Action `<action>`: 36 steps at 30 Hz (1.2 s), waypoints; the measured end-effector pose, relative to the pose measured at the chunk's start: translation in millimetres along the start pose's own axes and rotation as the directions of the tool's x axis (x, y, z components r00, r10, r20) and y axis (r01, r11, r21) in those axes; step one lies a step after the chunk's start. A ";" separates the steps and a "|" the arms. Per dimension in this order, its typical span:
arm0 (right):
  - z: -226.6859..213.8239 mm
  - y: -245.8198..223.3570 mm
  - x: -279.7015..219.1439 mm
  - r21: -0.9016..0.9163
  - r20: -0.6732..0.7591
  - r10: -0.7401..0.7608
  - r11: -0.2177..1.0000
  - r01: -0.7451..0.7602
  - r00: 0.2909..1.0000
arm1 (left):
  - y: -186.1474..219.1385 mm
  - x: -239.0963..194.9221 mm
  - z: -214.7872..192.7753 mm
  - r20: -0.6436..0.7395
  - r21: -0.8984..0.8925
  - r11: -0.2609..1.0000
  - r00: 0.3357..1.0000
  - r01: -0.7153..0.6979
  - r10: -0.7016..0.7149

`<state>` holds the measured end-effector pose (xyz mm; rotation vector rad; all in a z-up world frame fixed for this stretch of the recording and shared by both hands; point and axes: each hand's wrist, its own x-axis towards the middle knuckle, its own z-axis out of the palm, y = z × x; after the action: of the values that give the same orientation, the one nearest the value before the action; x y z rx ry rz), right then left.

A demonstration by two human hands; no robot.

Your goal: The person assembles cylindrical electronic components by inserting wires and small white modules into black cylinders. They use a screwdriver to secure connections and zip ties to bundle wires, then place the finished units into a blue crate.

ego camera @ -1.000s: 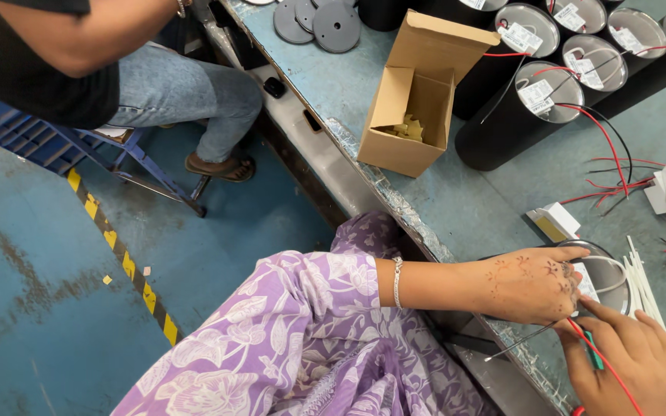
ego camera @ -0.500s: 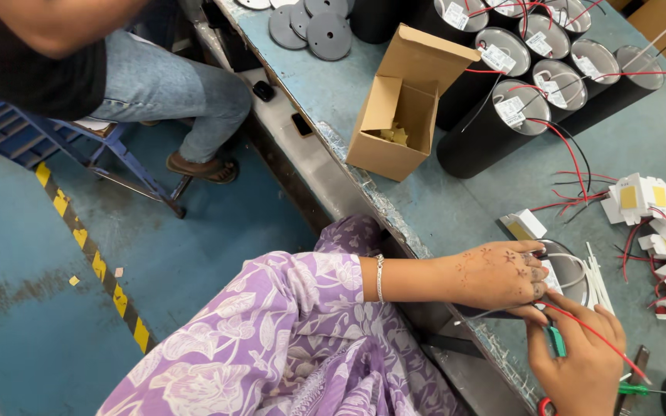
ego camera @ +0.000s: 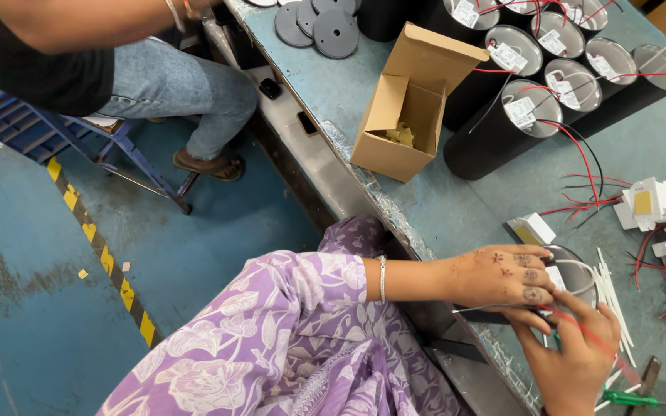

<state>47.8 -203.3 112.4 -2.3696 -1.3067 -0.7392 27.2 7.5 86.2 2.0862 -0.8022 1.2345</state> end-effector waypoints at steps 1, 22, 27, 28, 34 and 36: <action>1.9 0.8 -1.7 0.012 -0.007 0.024 1.000 -0.024 1.000 | -0.3 -1.4 1.5 -0.022 -0.009 1.000 1.000 -0.006 0.006; 0.5 -7.1 -0.6 0.055 -0.053 0.053 0.997 -0.050 0.997 | 3.0 -4.5 2.8 -0.108 -0.018 1.000 0.994 0.017 -0.019; -2.7 -22.7 5.2 0.032 -0.055 0.059 0.998 -0.057 0.997 | 2.3 -8.1 2.9 -0.117 -0.062 0.998 0.993 0.008 -0.015; -3.7 -24.4 5.9 0.028 -0.058 0.055 0.998 -0.054 0.997 | 1.7 -7.5 4.1 -0.118 -0.075 0.997 0.993 0.004 -0.013; -1.3 -32.6 4.3 0.113 -0.083 0.142 0.985 -0.132 0.986 | 0.3 -10.4 5.3 -0.163 -0.079 0.997 0.986 0.004 -0.017; 1.6 -32.4 4.1 0.144 -0.095 0.145 0.981 -0.131 0.985 | -1.0 -11.2 5.7 -0.156 -0.071 0.997 0.988 0.007 -0.018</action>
<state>22.4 -182.8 114.8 -2.2534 -1.1011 -0.6982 26.6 6.2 73.7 1.9084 -0.7489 1.3258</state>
